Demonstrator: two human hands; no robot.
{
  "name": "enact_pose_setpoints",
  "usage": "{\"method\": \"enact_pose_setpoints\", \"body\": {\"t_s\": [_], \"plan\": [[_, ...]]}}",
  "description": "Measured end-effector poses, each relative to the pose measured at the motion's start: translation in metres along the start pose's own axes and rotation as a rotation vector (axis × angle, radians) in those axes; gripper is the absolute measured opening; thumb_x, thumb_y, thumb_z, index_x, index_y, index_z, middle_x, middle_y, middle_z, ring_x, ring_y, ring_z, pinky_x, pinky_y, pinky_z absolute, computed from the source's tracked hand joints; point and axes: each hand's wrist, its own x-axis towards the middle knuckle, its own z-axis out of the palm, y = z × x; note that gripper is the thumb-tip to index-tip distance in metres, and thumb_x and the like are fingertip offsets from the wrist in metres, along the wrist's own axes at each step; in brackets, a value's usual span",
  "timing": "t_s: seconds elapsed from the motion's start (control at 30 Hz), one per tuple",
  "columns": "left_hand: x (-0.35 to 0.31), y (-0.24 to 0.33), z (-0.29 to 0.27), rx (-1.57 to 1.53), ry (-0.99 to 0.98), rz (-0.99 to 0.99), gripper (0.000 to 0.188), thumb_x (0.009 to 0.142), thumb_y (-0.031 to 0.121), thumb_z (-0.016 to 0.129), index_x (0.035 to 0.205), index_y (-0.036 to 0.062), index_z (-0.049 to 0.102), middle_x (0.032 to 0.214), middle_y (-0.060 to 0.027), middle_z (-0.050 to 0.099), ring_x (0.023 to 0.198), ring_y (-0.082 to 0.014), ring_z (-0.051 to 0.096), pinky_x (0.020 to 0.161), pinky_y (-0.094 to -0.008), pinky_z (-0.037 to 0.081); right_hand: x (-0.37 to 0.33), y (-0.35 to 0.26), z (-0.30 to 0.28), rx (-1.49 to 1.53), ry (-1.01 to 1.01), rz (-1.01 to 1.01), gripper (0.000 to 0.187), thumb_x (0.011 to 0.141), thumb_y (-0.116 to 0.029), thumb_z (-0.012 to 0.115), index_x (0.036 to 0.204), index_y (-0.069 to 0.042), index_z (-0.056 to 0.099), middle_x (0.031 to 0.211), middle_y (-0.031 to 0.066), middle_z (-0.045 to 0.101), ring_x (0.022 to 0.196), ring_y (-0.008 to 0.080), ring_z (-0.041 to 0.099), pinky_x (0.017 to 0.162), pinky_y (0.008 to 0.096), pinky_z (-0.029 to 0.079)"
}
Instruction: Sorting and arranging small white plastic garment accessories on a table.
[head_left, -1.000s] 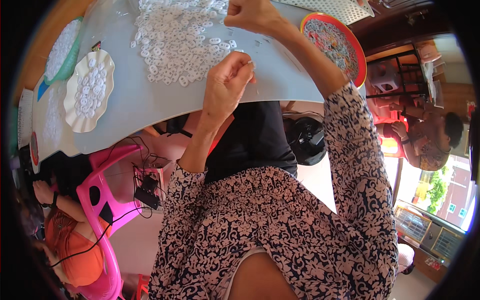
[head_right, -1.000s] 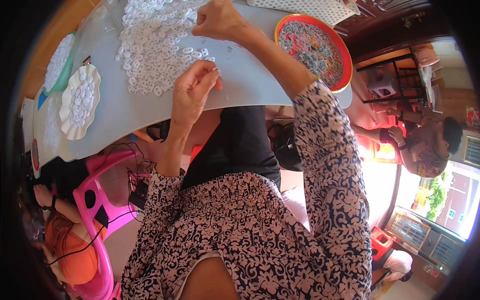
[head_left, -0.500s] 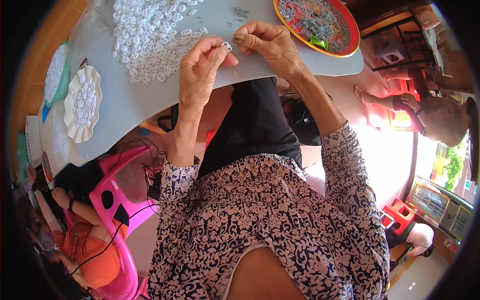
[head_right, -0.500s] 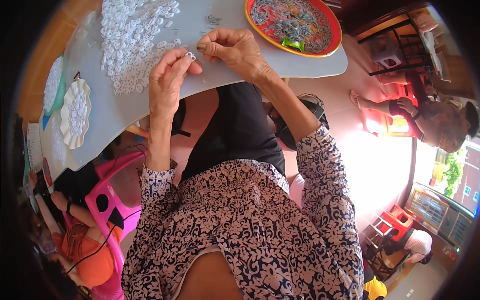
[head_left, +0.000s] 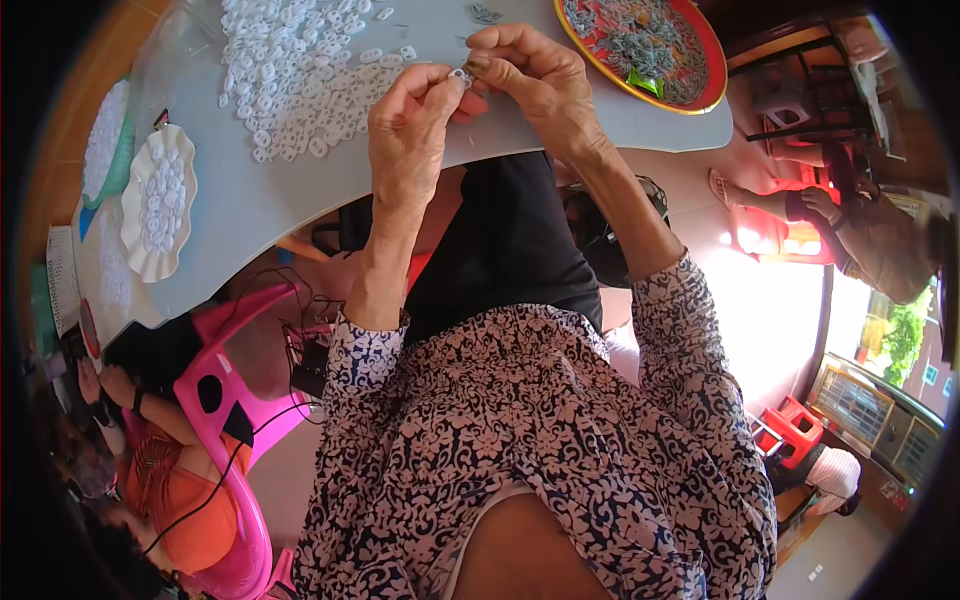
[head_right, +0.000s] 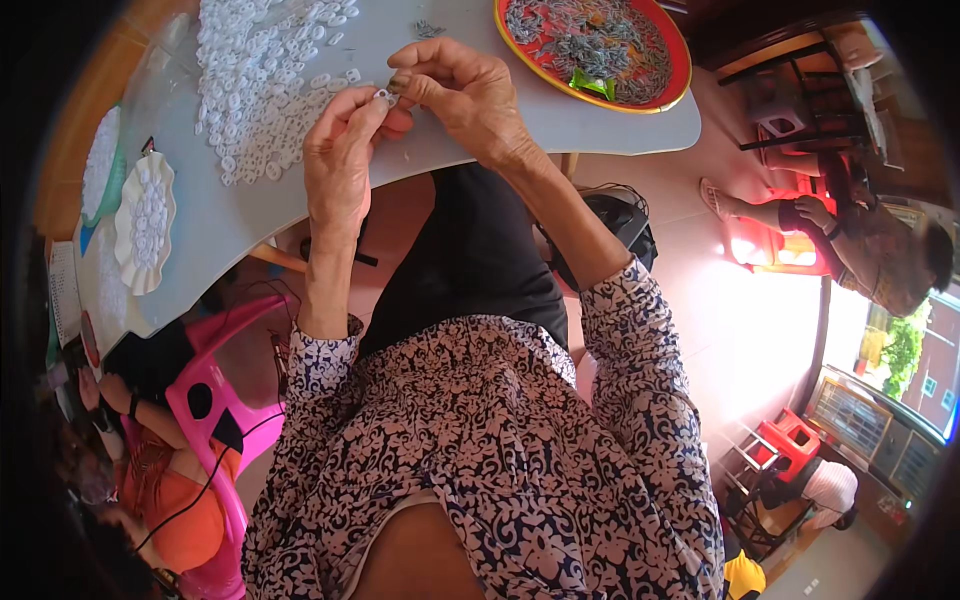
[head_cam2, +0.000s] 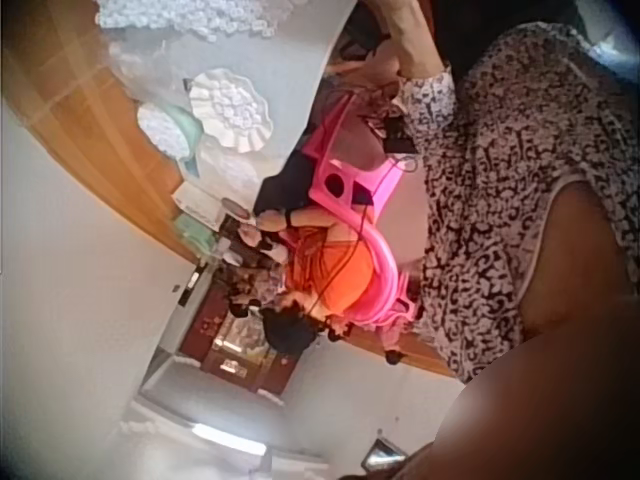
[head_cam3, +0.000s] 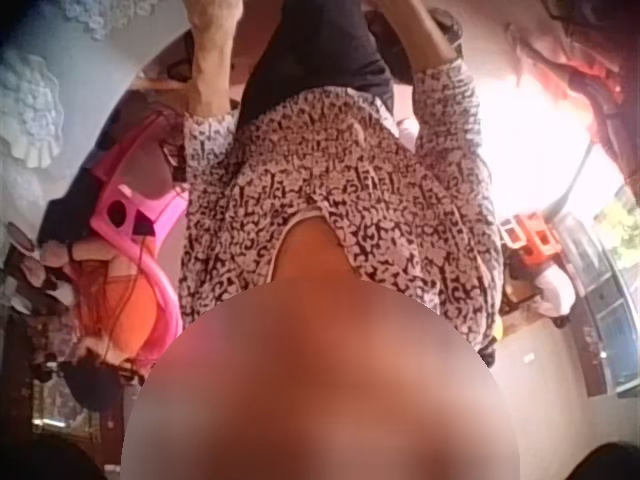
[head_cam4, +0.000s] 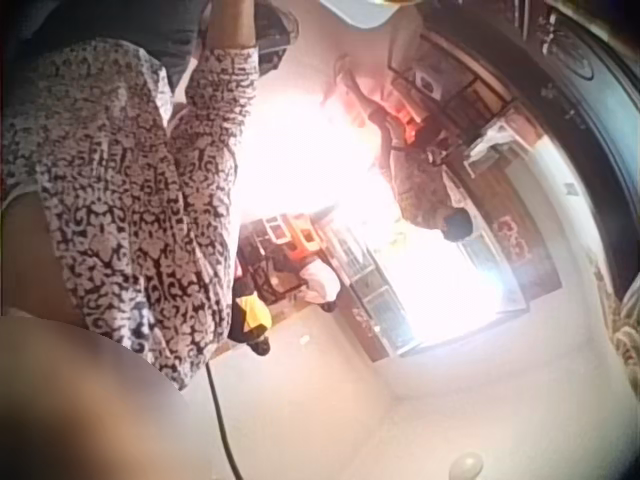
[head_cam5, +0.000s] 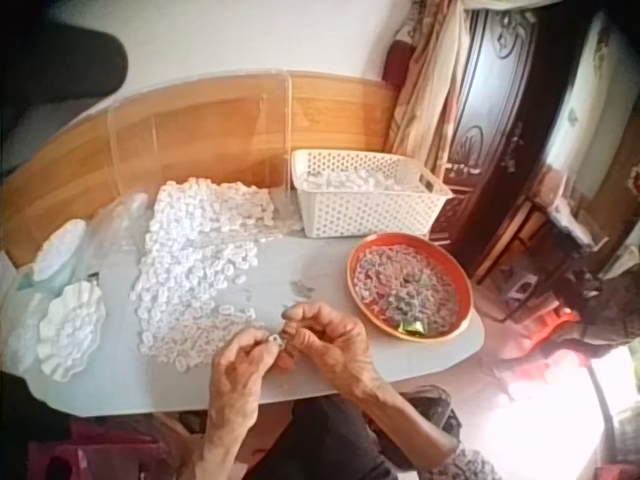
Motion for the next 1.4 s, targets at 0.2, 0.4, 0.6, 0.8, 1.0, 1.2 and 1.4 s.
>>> {"method": "enact_pose_setpoints", "body": {"t_s": [0.2,0.4,0.6,0.8,1.0,1.2,1.4], "plan": [[-0.001,0.0,0.003,-0.008,0.047,0.015,0.013,0.088,0.012,0.057,0.089,-0.0005,0.061,0.073,-0.0046,0.064,0.068,-0.0079,0.054,0.066,-0.0213,0.043,-0.001,0.0,0.003,0.037,0.024,0.009,0.02,0.086,-0.006,0.063,0.106,-0.003,0.06,0.087,0.0015,0.066,0.079,0.0064,0.058,0.074,0.0212,0.047],[-0.001,0.0,0.007,0.014,0.08,0.044,0.012,0.088,0.012,0.057,0.088,0.0,0.06,0.071,-0.0032,0.063,0.067,-0.0069,0.051,0.065,-0.0211,0.043,-0.002,0.003,0.005,0.045,0.037,-0.018,0.022,0.085,-0.005,0.064,0.106,-0.003,0.06,0.09,0.0028,0.067,0.085,0.0077,0.06,0.078,0.022,0.048],[0.0,-0.001,0.006,0.052,0.036,0.041,0.015,0.089,0.015,0.056,0.088,0.0007,0.061,0.068,-0.0017,0.062,0.062,-0.0054,0.05,0.061,-0.0208,0.042,-0.005,0.003,0.007,0.004,0.093,-0.065,0.02,0.085,-0.002,0.063,0.105,0.0,0.06,0.084,0.0035,0.064,0.076,0.0084,0.059,0.071,0.0231,0.05],[0.004,0.005,-0.003,0.196,-0.106,-0.021,0.019,0.091,0.019,0.055,0.085,0.0022,0.06,0.063,0.0006,0.058,0.058,-0.0046,0.049,0.053,-0.0209,0.04,-0.007,0.004,0.003,-0.004,0.093,-0.075,0.021,0.085,-0.001,0.062,0.106,0.0,0.06,0.086,0.0035,0.064,0.077,0.0089,0.06,0.071,0.0228,0.051],[0.0,0.003,0.007,0.335,-0.002,0.15,0.017,0.091,0.017,0.055,0.083,0.0022,0.058,0.063,0.0015,0.055,0.058,-0.0058,0.05,0.053,-0.0217,0.041,-0.003,0.003,0.003,-0.042,0.038,-0.122,0.019,0.087,-0.001,0.06,0.106,0.0,0.059,0.084,0.003,0.064,0.076,0.0083,0.06,0.07,0.0226,0.051],[0.002,-0.002,-0.004,0.271,-0.058,0.112,0.019,0.092,0.018,0.054,0.082,0.0024,0.058,0.063,0.0015,0.054,0.057,-0.0051,0.047,0.053,-0.0215,0.039,-0.005,-0.003,0.001,-0.089,-0.031,-0.027,0.015,0.088,-0.01,0.062,0.097,0.002,0.063,0.078,0.0013,0.063,0.072,0.0066,0.056,0.067,0.0216,0.049],[0.003,-0.002,-0.008,0.242,-0.137,0.093,0.022,0.093,0.02,0.052,0.082,0.0025,0.059,0.063,0.0015,0.054,0.056,-0.0041,0.045,0.053,-0.0204,0.038,-0.003,-0.001,-0.004,-0.186,-0.044,-0.003,0.02,0.088,-0.018,0.063,0.092,0.001,0.065,0.074,-0.0008,0.062,0.065,0.0049,0.051,0.06,0.0201,0.045]]}}
